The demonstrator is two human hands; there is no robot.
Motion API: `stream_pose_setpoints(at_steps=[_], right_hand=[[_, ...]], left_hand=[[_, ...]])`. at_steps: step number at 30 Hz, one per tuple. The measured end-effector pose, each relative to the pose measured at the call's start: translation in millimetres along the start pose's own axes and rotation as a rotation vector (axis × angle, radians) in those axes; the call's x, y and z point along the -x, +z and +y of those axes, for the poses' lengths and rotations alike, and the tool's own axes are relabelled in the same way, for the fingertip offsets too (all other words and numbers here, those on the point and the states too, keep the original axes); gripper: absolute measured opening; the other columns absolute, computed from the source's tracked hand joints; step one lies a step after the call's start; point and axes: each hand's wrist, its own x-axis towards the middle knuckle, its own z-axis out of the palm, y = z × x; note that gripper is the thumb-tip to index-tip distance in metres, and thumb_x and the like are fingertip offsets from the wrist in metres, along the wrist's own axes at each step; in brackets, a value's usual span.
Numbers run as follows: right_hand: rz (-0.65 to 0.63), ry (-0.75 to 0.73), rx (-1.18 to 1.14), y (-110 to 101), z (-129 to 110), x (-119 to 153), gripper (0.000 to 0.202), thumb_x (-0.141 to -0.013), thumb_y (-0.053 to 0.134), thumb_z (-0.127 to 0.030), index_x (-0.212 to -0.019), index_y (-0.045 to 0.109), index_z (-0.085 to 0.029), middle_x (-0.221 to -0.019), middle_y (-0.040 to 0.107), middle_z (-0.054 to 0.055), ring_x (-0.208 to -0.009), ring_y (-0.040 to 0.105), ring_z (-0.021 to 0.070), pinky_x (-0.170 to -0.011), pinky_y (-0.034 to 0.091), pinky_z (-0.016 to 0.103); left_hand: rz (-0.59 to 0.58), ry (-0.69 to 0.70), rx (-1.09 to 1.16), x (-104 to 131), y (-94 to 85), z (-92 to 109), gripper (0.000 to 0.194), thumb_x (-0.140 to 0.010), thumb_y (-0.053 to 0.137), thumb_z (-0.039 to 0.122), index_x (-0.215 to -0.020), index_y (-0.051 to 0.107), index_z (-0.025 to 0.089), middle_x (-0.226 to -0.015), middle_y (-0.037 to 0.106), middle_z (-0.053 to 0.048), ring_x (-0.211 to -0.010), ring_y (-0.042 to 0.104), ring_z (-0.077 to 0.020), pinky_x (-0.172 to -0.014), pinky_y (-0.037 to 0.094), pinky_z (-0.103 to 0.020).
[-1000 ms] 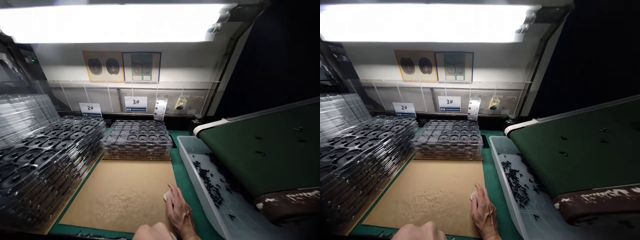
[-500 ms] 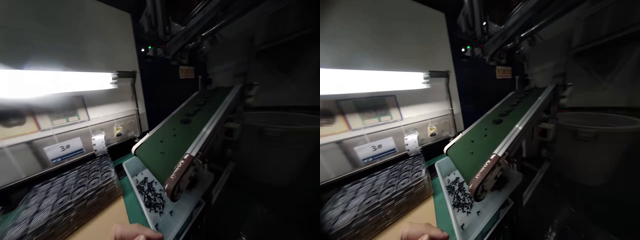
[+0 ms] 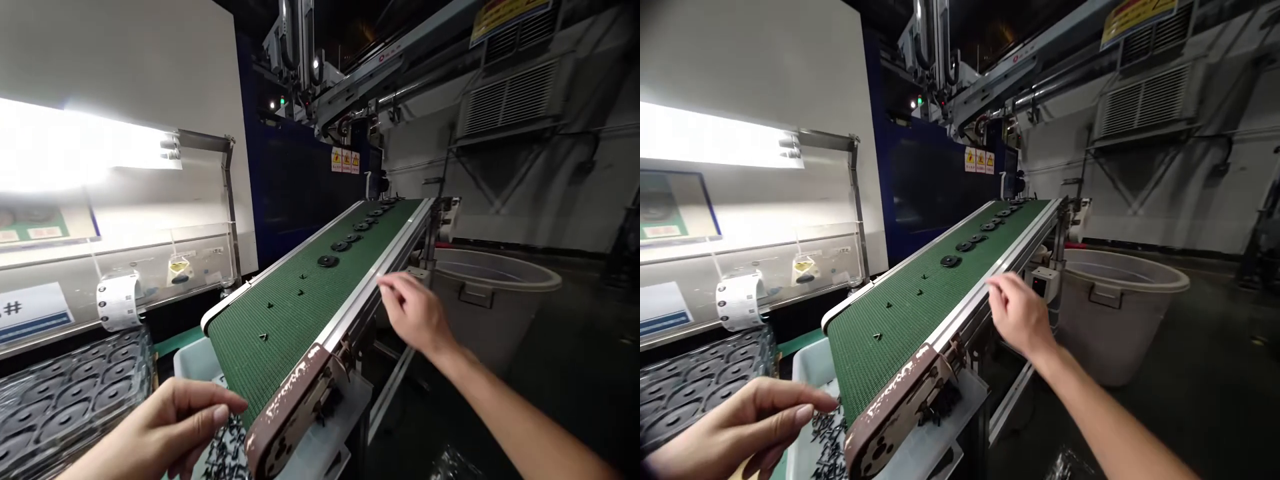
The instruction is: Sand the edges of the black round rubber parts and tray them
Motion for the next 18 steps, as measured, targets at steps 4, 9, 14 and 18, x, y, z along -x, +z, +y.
stream_pose_setpoints(at_steps=[4, 9, 14, 18], right_hand=[[-0.097, 0.18, 0.204, 22, 59, -116, 0.02, -0.103, 0.056, -0.023, -0.109, 0.074, -0.02, -0.12, 0.067, 0.009, -0.104, 0.066, 0.0285, -0.087, 0.055, 0.037], [-0.222, 0.332, 0.35, 69, 102, -203, 0.016, -0.103, 0.069, -0.031, -0.112, 0.073, -0.018, -0.119, 0.067, 0.008, -0.113, 0.063, 0.0266, -0.102, 0.051, 0.045], [-0.233, 0.431, 0.351, 106, 128, -256, 0.028, -0.098, 0.073, -0.03, -0.123, 0.073, -0.019, -0.126, 0.066, 0.013, -0.117, 0.063, 0.0309, -0.103, 0.052, 0.048], [-0.202, 0.527, 0.305, 120, 145, -285, 0.031, -0.089, 0.073, -0.025, -0.119, 0.078, -0.019, -0.122, 0.067, 0.019, -0.114, 0.064, 0.0389, -0.096, 0.055, 0.05]], left_hand=[[-0.095, 0.007, -0.047, -39, 1.2, 19, 0.067, -0.077, 0.071, 0.074, -0.113, 0.078, 0.019, -0.054, 0.048, 0.005, -0.051, 0.044, -0.013, -0.054, 0.035, -0.027], [-0.202, -0.018, -0.081, -78, 6.0, 35, 0.055, -0.086, 0.067, 0.065, -0.117, 0.077, 0.02, -0.058, 0.053, 0.004, -0.056, 0.047, -0.0135, -0.057, 0.037, -0.026], [-0.254, -0.046, -0.131, -119, 11.4, 49, 0.051, -0.086, 0.07, 0.059, -0.117, 0.078, 0.019, -0.062, 0.054, 0.004, -0.059, 0.05, -0.0134, -0.057, 0.041, -0.025], [-0.265, 0.016, -0.209, -155, 17.7, 66, 0.047, -0.087, 0.068, 0.056, -0.113, 0.081, 0.019, -0.062, 0.057, 0.002, -0.058, 0.052, -0.0137, -0.057, 0.046, -0.025]])
